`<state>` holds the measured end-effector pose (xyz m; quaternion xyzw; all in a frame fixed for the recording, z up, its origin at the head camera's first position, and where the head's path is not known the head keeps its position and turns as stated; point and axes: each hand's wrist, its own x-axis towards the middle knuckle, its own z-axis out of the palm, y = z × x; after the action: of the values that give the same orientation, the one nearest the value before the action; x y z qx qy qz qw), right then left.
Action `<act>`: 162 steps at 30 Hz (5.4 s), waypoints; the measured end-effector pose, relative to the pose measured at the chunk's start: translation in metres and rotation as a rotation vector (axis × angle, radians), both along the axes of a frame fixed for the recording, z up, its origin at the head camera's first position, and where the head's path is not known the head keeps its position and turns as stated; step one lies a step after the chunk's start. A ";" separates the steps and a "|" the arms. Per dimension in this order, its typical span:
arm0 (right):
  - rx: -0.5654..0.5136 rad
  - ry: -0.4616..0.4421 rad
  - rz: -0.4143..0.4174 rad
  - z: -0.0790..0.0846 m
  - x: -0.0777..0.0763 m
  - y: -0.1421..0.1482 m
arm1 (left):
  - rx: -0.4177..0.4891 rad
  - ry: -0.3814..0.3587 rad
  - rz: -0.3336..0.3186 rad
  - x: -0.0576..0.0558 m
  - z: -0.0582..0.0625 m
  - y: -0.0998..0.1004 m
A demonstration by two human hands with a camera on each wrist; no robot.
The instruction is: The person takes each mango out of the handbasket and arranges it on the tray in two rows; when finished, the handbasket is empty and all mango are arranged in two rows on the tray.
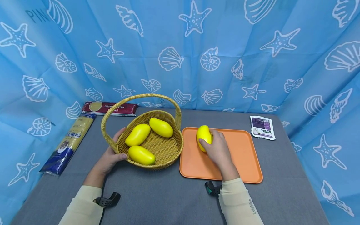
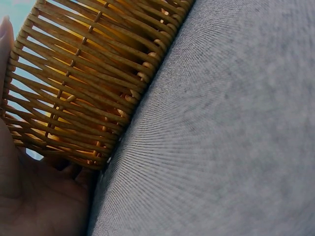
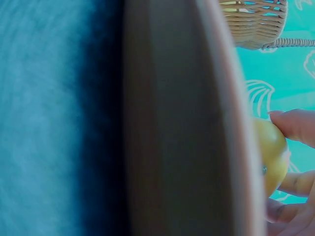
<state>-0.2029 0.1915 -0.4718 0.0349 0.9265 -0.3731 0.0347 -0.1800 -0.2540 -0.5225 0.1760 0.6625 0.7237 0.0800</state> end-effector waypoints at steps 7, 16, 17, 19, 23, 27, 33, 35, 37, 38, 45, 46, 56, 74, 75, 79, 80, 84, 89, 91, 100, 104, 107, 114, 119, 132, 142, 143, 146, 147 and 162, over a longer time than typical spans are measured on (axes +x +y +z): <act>-0.040 0.006 -0.015 -0.003 -0.001 0.002 | 0.015 -0.003 -0.001 -0.001 -0.001 0.000; -0.052 0.001 -0.014 -0.003 0.001 0.001 | -0.009 -0.002 0.010 0.000 -0.001 0.001; -0.050 0.001 -0.013 -0.003 0.001 0.001 | -0.009 -0.004 0.010 0.000 -0.001 0.001; -0.051 0.002 -0.010 -0.003 0.000 0.001 | -0.008 -0.004 0.010 0.000 0.000 0.001; -0.050 0.004 -0.006 -0.002 0.000 0.001 | -0.010 -0.007 0.011 0.000 0.000 0.000; -0.051 -0.001 -0.005 0.000 0.001 0.001 | -0.011 -0.010 0.012 0.001 0.001 0.001; -0.069 -0.017 -0.003 0.004 0.002 0.003 | -0.011 -0.017 0.015 0.001 0.001 0.001; -0.077 -0.016 -0.005 0.006 0.003 0.004 | -0.013 -0.019 0.019 0.002 0.001 0.001; -0.085 -0.006 -0.008 0.009 0.004 0.006 | -0.013 -0.020 0.020 0.002 0.001 0.001; -0.090 0.001 -0.008 0.010 0.004 0.007 | -0.012 -0.020 0.020 0.002 0.001 0.001; -0.149 0.121 -0.007 0.022 0.010 0.012 | -0.007 -0.012 0.009 0.002 0.002 0.001; -0.158 0.146 -0.008 0.023 0.011 0.013 | -0.004 -0.015 0.007 0.002 0.002 0.001; -0.294 0.338 0.028 0.037 0.019 0.007 | 0.011 -0.018 -0.001 0.001 0.000 0.000; -0.642 0.408 0.386 0.044 0.035 -0.022 | 0.000 -0.027 0.006 0.000 0.001 0.001; -0.668 0.403 0.410 0.043 0.035 -0.024 | -0.003 -0.026 0.007 0.000 0.001 0.001; -0.747 0.363 0.497 0.040 0.036 -0.034 | -0.005 -0.025 0.008 0.001 0.001 0.000; -0.770 0.350 0.517 0.039 0.037 -0.036 | -0.005 -0.022 0.008 0.001 0.001 0.000; -0.838 0.297 0.589 0.035 0.039 -0.047 | -0.003 -0.015 0.004 0.000 0.000 0.000; -0.867 0.250 0.650 0.029 0.041 -0.063 | -0.008 -0.014 0.004 0.000 0.000 0.000; -0.876 0.223 0.668 0.027 0.042 -0.070 | -0.005 -0.024 0.008 0.000 0.001 0.001; -0.888 0.054 0.744 0.026 0.037 -0.110 | 0.005 -0.023 0.001 -0.001 0.001 0.001; -0.760 0.012 0.757 0.029 0.028 -0.128 | 0.008 -0.024 -0.003 -0.001 0.001 0.001; -0.658 0.006 0.792 0.030 0.020 -0.142 | 0.003 -0.023 -0.002 -0.001 0.001 0.000; -0.412 -0.111 0.847 0.024 0.004 -0.164 | 0.007 -0.033 -0.003 -0.001 -0.001 -0.001; -0.273 -0.136 0.846 0.018 0.001 -0.169 | 0.007 -0.032 -0.005 -0.001 -0.001 0.000; -0.145 -0.185 0.762 0.016 0.002 -0.173 | -0.006 -0.025 -0.001 0.000 -0.001 0.001; -0.278 -0.223 0.828 0.017 -0.003 -0.165 | -0.016 -0.034 0.008 0.000 -0.001 0.000; -0.284 -0.223 0.840 0.017 -0.003 -0.165 | -0.014 -0.037 0.008 0.000 -0.001 0.000; -0.276 -0.211 0.861 0.017 -0.003 -0.164 | -0.018 -0.047 0.013 0.001 0.000 0.000; -0.272 -0.202 0.864 0.017 -0.003 -0.164 | -0.021 -0.049 0.015 0.001 0.000 0.000; -0.443 -0.020 0.725 0.023 0.002 -0.157 | 0.000 -0.060 0.013 0.002 0.002 0.001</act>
<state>-0.2006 0.0342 -0.4492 -0.2981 0.7759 -0.5263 0.1792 -0.1777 -0.2528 -0.5208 0.1497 0.6609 0.7292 0.0952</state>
